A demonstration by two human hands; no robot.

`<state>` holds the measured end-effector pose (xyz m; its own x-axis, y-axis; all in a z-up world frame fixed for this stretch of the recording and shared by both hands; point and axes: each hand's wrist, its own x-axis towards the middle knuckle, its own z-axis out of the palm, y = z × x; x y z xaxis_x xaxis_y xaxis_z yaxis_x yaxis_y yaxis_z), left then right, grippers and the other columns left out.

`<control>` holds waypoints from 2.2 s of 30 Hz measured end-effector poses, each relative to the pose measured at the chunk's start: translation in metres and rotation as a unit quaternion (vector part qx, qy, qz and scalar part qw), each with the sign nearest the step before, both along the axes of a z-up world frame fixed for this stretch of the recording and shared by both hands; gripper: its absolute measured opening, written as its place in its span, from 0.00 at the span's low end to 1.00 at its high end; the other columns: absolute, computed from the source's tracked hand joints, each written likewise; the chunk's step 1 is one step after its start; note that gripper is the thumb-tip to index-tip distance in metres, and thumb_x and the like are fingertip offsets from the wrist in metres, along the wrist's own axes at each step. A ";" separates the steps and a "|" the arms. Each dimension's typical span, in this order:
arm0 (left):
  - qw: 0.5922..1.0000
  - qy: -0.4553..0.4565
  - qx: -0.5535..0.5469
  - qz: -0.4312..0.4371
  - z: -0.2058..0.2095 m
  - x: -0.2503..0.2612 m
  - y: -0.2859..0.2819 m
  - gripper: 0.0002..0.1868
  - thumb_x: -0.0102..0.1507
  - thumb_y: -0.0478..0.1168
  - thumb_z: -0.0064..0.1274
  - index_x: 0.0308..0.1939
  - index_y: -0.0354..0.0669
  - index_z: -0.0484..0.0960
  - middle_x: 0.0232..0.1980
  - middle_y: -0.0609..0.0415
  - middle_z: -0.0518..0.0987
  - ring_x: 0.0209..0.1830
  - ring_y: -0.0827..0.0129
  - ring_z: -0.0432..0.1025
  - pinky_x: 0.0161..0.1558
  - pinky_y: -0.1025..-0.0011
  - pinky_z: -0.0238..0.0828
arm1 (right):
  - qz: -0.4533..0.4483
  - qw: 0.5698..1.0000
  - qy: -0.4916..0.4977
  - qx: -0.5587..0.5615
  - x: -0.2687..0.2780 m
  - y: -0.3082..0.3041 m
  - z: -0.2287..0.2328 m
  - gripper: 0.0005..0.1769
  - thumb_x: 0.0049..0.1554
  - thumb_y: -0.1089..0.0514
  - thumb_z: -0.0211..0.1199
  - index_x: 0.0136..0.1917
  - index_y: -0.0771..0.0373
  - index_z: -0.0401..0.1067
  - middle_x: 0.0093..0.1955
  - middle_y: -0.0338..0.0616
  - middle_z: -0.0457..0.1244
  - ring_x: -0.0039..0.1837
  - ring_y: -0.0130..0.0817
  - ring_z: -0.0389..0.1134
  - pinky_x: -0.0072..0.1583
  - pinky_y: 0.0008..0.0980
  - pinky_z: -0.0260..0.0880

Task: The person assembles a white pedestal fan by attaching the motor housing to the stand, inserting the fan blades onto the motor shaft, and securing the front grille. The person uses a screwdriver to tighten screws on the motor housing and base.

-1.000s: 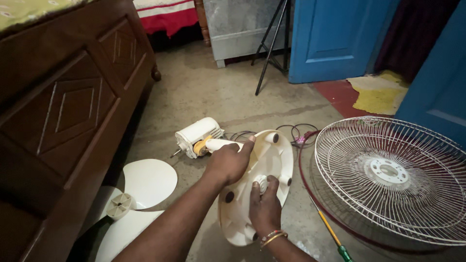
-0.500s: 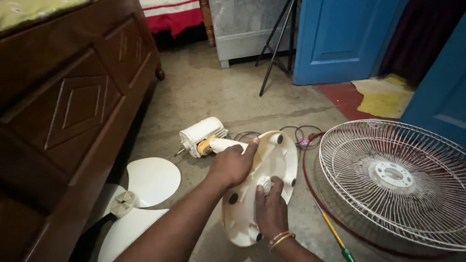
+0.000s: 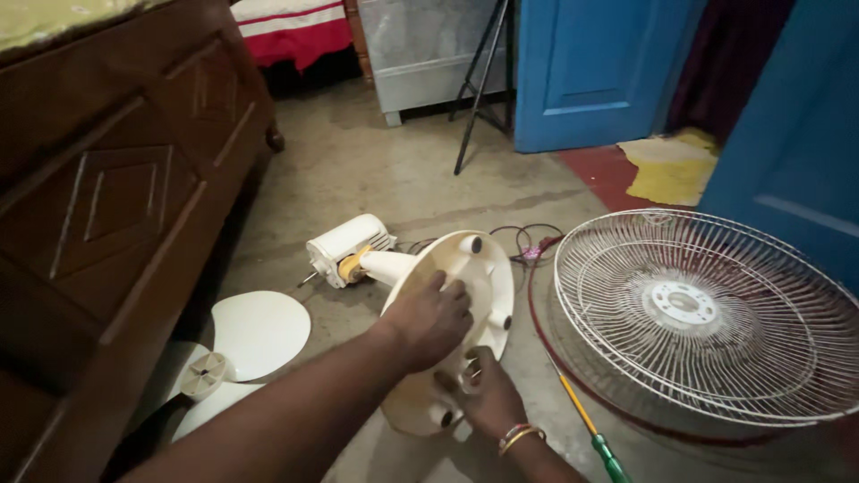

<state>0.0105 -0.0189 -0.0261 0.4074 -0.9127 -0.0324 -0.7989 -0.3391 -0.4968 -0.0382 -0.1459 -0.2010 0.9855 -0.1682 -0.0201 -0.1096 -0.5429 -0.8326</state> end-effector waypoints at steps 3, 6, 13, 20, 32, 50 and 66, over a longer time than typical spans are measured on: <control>0.990 -0.062 0.123 0.017 -0.016 0.010 -0.018 0.12 0.62 0.44 0.52 0.44 0.48 0.87 0.49 0.60 0.78 0.59 0.65 0.66 0.60 0.60 0.58 | 0.016 0.998 -0.056 0.036 -0.005 -0.001 -0.008 0.49 0.42 0.34 0.78 0.64 0.62 0.62 0.54 0.52 0.68 0.57 0.45 0.70 0.58 0.41 0.71; 0.971 -0.077 0.226 0.023 -0.021 0.019 -0.037 0.15 0.64 0.48 0.50 0.47 0.47 0.86 0.52 0.58 0.77 0.57 0.63 0.66 0.56 0.62 0.57 | 0.011 0.991 0.025 0.131 -0.010 0.001 -0.005 0.55 0.35 0.38 0.78 0.68 0.60 0.58 0.57 0.51 0.64 0.56 0.47 0.72 0.56 0.43 0.77; 0.981 -0.064 0.178 -0.035 -0.018 0.024 -0.034 0.12 0.63 0.45 0.52 0.42 0.46 0.88 0.47 0.59 0.80 0.54 0.64 0.69 0.53 0.63 0.60 | 0.061 0.991 -0.118 -0.008 -0.018 0.001 0.030 0.54 0.35 0.39 0.82 0.65 0.67 0.63 0.59 0.56 0.62 0.63 0.52 0.66 0.64 0.43 0.67; 0.987 -0.018 0.153 -0.045 -0.017 0.020 -0.025 0.14 0.62 0.50 0.54 0.38 0.47 0.88 0.44 0.56 0.80 0.52 0.61 0.70 0.50 0.60 0.63 | 0.036 0.990 -0.113 -0.082 -0.022 0.013 0.045 0.47 0.40 0.33 0.78 0.61 0.64 0.64 0.55 0.56 0.63 0.61 0.55 0.63 0.62 0.48 0.64; 0.982 -0.047 0.176 -0.037 -0.042 0.032 -0.041 0.14 0.62 0.51 0.53 0.36 0.50 0.88 0.40 0.58 0.82 0.47 0.60 0.72 0.39 0.62 0.65 | 0.006 0.993 -0.105 -0.062 -0.019 0.008 0.040 0.44 0.41 0.31 0.76 0.59 0.59 0.66 0.54 0.52 0.65 0.58 0.51 0.67 0.59 0.46 0.68; 0.969 -0.114 0.216 -0.031 -0.066 0.054 -0.050 0.18 0.65 0.52 0.49 0.46 0.46 0.88 0.49 0.48 0.82 0.52 0.50 0.71 0.48 0.50 0.67 | -0.022 0.991 -0.125 -0.030 -0.006 0.011 0.025 0.41 0.41 0.38 0.77 0.62 0.57 0.67 0.56 0.51 0.66 0.59 0.52 0.68 0.59 0.47 0.69; 0.912 -0.200 0.353 -0.057 -0.116 0.079 -0.064 0.18 0.64 0.48 0.50 0.44 0.37 0.86 0.41 0.40 0.81 0.41 0.47 0.75 0.40 0.47 0.70 | 0.014 0.977 -0.209 -0.036 -0.002 0.005 0.002 0.46 0.41 0.40 0.77 0.62 0.66 0.63 0.55 0.58 0.63 0.59 0.58 0.64 0.60 0.50 0.65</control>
<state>0.0897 -0.0828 -0.1418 0.4198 -0.7592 -0.4974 -0.5162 0.2511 -0.8188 -0.0399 -0.1411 -0.1991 0.9090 -0.1275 0.3967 0.2478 -0.6000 -0.7607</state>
